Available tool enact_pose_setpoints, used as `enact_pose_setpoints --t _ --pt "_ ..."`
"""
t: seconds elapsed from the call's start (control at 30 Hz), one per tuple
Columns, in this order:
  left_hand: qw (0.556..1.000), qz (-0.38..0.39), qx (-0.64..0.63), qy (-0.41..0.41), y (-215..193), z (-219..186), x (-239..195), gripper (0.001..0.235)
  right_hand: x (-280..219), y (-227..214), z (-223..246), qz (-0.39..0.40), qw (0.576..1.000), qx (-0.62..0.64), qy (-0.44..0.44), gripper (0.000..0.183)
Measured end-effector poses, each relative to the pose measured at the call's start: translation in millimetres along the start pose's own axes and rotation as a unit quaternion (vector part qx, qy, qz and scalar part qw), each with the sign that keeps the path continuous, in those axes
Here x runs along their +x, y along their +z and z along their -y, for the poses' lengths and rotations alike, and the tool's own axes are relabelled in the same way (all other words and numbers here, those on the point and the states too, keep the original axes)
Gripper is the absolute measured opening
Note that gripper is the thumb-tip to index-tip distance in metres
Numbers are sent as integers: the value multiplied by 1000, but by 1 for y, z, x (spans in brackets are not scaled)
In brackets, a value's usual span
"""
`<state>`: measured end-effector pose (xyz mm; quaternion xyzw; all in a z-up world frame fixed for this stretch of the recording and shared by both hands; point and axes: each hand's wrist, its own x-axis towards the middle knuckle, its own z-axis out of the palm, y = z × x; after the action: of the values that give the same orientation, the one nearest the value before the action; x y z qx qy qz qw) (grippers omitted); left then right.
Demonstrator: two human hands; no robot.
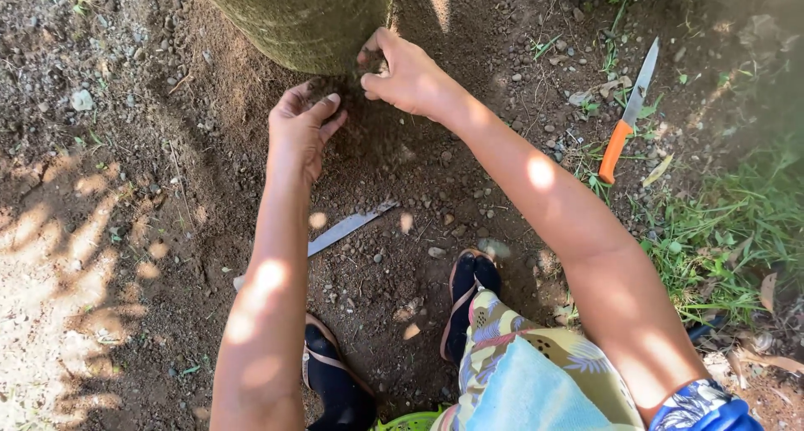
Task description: Cleaning and maintaining the base of a tree trunk using a knife and hands.
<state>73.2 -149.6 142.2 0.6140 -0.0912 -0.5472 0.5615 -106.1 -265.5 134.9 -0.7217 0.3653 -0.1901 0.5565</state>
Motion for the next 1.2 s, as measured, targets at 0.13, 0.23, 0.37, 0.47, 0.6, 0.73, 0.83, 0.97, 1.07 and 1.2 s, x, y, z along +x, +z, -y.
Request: enact_pose_setpoints --t 0.13,0.23,0.37,0.47,0.6,0.73,0.83,0.97,1.07,1.2 --pt "1000 -6 8 14 -6 -6 0 30 -16 -5 31 0 994 -109 5 38" --pt "1000 -9 3 14 -6 -15 -3 31 -14 -2 28 1 997 -59 41 33" --pt "996 -5 89 4 5 -34 -30 42 -21 -13 39 1 998 -16 61 33" --pt "971 1 236 28 15 -43 -61 54 -28 -26 28 30 990 -79 115 42" --pt "790 47 595 140 -48 16 -62 34 -36 -37 -79 88 917 -326 212 72" --pt "587 123 800 -19 -107 79 -63 37 -75 -23 -142 110 886 -364 265 108" --pt "608 130 783 2 -115 117 -66 51 -103 9 -130 185 851 -440 221 132" --pt "715 56 696 49 -77 140 -60 85 -131 58 -101 244 815 -475 225 140" --pt "731 11 682 21 -38 154 -59 107 -129 65 -114 180 867 -421 199 133" --pt "728 -45 679 81 -11 197 -60 112 -121 61 -132 107 921 -302 221 121"
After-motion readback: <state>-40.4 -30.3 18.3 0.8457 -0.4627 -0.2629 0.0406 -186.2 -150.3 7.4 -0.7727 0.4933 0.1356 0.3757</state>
